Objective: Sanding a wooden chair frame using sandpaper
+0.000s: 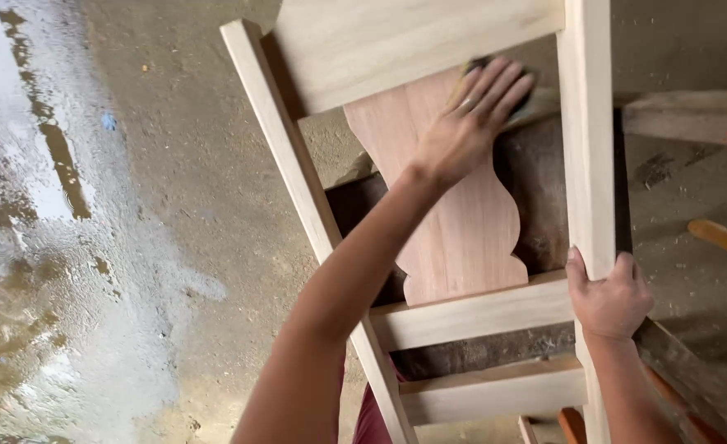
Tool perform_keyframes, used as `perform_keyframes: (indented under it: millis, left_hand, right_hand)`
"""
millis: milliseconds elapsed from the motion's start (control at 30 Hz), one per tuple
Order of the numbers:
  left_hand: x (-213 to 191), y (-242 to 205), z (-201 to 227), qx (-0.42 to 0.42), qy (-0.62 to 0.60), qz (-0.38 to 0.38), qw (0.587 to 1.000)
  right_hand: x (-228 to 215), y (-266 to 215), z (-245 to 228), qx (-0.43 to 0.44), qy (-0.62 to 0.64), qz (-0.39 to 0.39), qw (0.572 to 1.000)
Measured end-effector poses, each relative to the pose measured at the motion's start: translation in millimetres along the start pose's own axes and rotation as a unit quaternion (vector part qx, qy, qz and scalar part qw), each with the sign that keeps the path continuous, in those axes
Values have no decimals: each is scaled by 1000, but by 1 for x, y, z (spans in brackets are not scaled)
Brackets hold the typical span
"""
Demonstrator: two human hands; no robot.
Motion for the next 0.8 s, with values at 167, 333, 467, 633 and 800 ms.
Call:
perform_keyframes:
  millis: [167, 333, 467, 633, 800]
  left_hand:
    - [-21, -133, -92, -92, -101, 188, 973]
    - [-15, -73, -42, -160, -139, 122, 970]
    - [5, 15, 6, -115, 56, 100, 987]
    - [-29, -108, -77, -157, -278, 162, 934]
    - [-15, -136, -82, -225, -119, 276, 927]
  right_hand:
    - [-5, 0, -2, 12, -15, 9, 1000]
    - [-8, 6, -7, 28, -8, 12, 999]
    - [-7, 4, -3, 12, 11, 15, 1000]
    - [-2, 2, -1, 5, 6, 15, 1000]
    - [-10, 10, -2, 18, 22, 26, 999]
Point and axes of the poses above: each hand's wrist, its own y-axis towards the middle knuckle, its own x-axis out of the palm, z = x × y, the point moved 10 cm from there along y, towards the middle knuckle, and after that the axes turned 7 degrees about -y, right-handed, at the moved point
